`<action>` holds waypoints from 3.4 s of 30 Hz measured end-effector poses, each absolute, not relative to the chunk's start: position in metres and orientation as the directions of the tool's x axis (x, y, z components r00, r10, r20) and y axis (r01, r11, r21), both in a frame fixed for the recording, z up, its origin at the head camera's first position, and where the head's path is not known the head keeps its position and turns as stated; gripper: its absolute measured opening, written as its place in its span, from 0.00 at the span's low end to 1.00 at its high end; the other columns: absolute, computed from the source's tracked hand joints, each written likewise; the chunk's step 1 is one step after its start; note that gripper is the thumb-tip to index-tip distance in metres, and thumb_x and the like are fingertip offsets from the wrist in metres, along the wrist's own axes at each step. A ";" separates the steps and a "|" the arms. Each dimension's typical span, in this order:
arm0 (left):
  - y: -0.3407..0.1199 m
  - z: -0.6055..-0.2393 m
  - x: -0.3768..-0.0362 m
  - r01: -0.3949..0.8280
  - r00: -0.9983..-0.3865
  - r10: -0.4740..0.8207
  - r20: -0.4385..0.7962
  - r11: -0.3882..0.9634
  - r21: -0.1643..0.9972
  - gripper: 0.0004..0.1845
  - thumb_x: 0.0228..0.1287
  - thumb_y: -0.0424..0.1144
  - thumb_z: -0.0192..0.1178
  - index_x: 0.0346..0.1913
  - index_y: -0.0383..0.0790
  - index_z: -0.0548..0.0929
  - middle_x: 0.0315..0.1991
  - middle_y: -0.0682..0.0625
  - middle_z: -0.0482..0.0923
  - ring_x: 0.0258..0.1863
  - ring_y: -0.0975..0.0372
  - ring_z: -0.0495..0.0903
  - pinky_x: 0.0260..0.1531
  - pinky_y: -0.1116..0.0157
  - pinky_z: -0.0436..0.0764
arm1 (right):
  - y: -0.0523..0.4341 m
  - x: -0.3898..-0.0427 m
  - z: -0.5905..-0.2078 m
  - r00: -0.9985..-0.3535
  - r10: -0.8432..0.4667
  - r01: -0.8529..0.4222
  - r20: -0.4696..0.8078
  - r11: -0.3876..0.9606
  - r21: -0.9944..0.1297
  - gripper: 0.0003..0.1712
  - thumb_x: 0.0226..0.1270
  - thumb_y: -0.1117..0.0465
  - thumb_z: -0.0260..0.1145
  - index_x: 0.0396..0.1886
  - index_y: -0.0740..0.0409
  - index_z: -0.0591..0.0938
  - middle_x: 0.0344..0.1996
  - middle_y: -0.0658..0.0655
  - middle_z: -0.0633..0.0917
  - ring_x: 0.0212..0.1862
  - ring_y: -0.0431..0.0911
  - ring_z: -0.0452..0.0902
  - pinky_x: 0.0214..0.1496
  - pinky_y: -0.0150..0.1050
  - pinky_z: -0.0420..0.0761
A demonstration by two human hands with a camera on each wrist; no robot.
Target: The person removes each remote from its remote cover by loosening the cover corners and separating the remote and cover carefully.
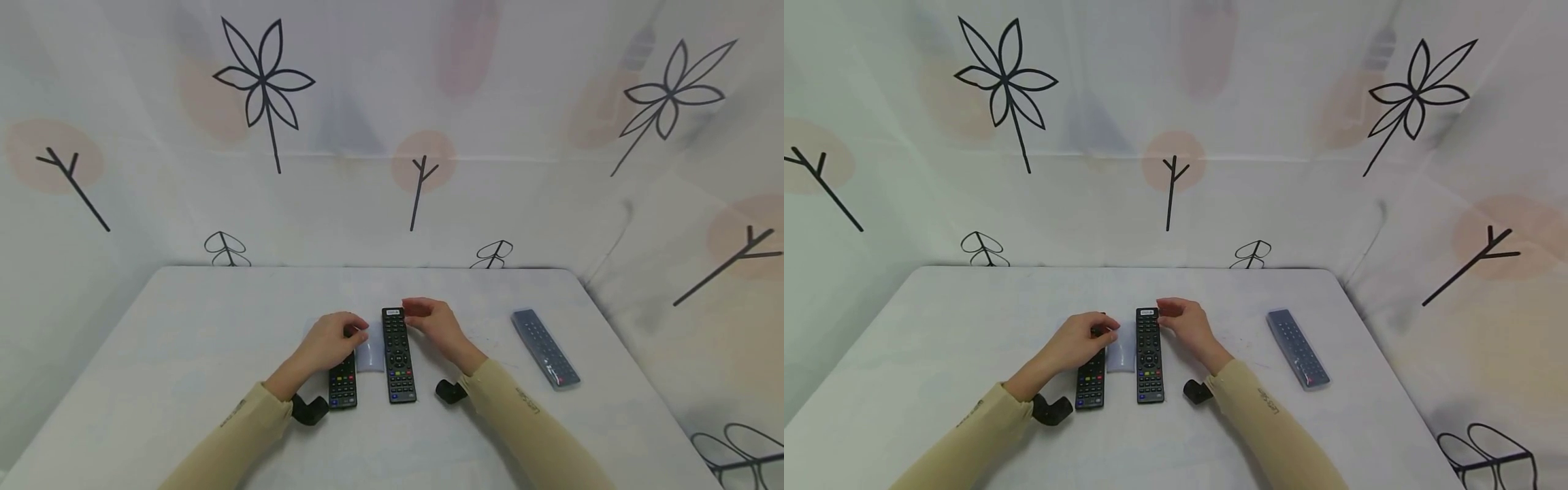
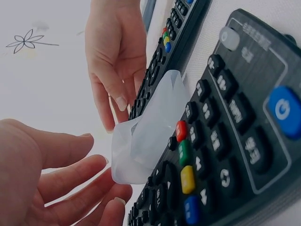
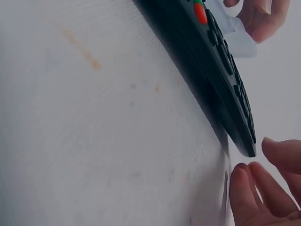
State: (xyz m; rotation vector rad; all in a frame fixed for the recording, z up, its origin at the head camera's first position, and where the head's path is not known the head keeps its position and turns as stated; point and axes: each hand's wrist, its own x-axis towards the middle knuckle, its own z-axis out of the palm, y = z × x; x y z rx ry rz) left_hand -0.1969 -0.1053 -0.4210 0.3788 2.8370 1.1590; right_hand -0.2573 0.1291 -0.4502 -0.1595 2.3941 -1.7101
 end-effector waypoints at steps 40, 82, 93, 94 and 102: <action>-0.106 -0.421 -0.194 0.248 -0.959 0.274 0.074 0.684 0.686 0.09 0.69 0.37 0.63 0.49 0.39 0.86 0.40 0.54 0.83 0.41 0.61 0.80 0.45 0.56 0.78 | 0.329 -0.182 -0.412 -0.994 0.024 -0.074 0.107 0.575 -0.815 0.24 0.74 0.56 0.63 0.63 0.65 0.78 0.57 0.65 0.82 0.48 0.20 0.72 0.47 0.18 0.71; -0.108 -0.424 -0.196 0.238 -0.959 0.278 0.057 0.680 0.694 0.11 0.69 0.39 0.63 0.50 0.41 0.86 0.41 0.55 0.83 0.41 0.62 0.80 0.45 0.57 0.78 | 0.370 -0.187 -0.437 -0.975 0.141 0.219 -0.169 0.687 -0.693 0.35 0.64 0.63 0.69 0.68 0.72 0.69 0.61 0.77 0.73 0.59 0.67 0.72 0.57 0.59 0.74; -0.110 -0.425 -0.196 0.246 -0.955 0.292 0.054 0.679 0.692 0.11 0.69 0.39 0.63 0.51 0.41 0.85 0.41 0.55 0.84 0.42 0.61 0.81 0.46 0.55 0.78 | 0.359 -0.186 -0.433 -0.968 0.175 0.250 -0.179 0.643 -0.724 0.35 0.64 0.63 0.69 0.68 0.72 0.70 0.62 0.77 0.71 0.60 0.66 0.72 0.49 0.47 0.80; -0.110 -0.424 -0.196 0.246 -0.955 0.291 0.054 0.679 0.692 0.11 0.69 0.39 0.63 0.51 0.41 0.86 0.41 0.55 0.84 0.42 0.61 0.81 0.46 0.55 0.78 | 0.359 -0.186 -0.433 -0.969 0.175 0.247 -0.175 0.649 -0.720 0.35 0.64 0.63 0.69 0.67 0.72 0.70 0.62 0.77 0.71 0.59 0.66 0.72 0.46 0.43 0.80; -0.111 -0.425 -0.197 0.280 -0.948 0.309 0.083 0.675 0.683 0.11 0.67 0.38 0.65 0.50 0.41 0.86 0.41 0.54 0.84 0.41 0.61 0.81 0.44 0.56 0.79 | 0.355 -0.184 -0.432 -0.958 0.203 0.285 -0.201 0.627 -0.725 0.33 0.67 0.60 0.67 0.68 0.70 0.70 0.64 0.76 0.69 0.60 0.64 0.70 0.49 0.46 0.77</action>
